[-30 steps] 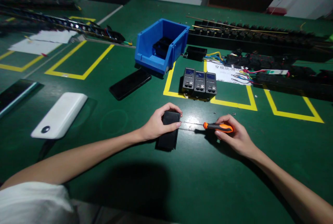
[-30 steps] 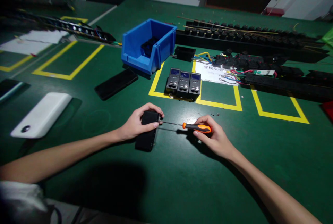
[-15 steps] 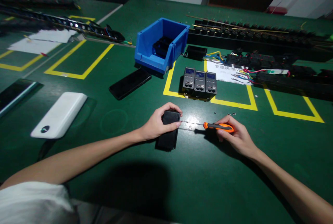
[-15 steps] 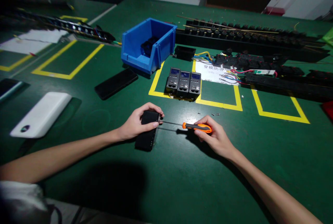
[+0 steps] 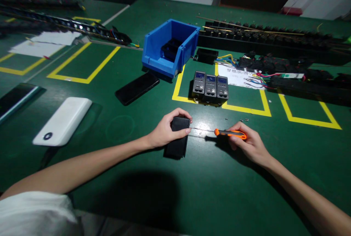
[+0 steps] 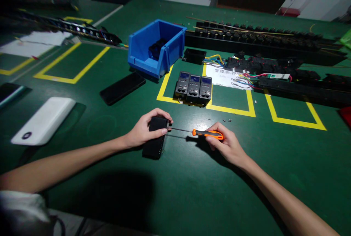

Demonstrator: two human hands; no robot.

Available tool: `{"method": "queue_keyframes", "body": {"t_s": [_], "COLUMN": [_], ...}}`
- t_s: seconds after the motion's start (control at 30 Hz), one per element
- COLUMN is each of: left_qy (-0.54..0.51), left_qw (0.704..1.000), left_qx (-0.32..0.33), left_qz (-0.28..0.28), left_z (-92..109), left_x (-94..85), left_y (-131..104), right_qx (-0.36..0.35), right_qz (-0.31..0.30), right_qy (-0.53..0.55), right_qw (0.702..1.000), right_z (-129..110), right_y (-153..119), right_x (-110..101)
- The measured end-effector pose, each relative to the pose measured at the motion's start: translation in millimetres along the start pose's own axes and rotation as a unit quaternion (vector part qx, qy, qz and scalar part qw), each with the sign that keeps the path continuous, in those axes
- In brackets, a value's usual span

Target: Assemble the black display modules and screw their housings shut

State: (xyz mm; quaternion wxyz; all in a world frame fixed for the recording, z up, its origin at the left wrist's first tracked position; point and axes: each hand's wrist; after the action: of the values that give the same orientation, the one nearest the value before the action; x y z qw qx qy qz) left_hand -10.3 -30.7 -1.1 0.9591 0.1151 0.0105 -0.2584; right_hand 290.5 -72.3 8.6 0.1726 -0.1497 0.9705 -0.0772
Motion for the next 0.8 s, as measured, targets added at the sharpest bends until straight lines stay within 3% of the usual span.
{"method": "queue_keyframes", "body": {"t_s": [0.3, 0.5, 0.8], "left_qy": [-0.003, -0.003, -0.001], "left_qw": [1.000, 1.000, 1.000], "left_qx": [-0.001, -0.001, -0.001], "left_qz": [0.005, 0.010, 0.007], "left_z": [0.4, 0.4, 0.8], "left_x": [0.4, 0.6, 0.9], "left_y": [-0.1, -0.1, -0.3], "right_qx": [-0.012, -0.053, -0.023], "right_qz": [0.003, 0.042, 0.017], "right_qy": [-0.022, -0.049, -0.003], "right_qw": [1.000, 0.996, 1.000], "right_z": [-2.1, -0.9, 2.8], "right_y": [0.3, -0.1, -0.4], "right_x": [0.7, 0.7, -0.7]}}
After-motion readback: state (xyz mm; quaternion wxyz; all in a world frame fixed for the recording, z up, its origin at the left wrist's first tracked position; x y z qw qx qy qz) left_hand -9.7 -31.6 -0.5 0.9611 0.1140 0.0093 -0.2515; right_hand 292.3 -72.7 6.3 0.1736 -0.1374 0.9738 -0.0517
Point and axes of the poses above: each hand's wrist, its own y-axis towards the middle knuckle, its own x-axis out of the palm, z = x × y, and after that the axes turned 7 degrees about x, right-handed
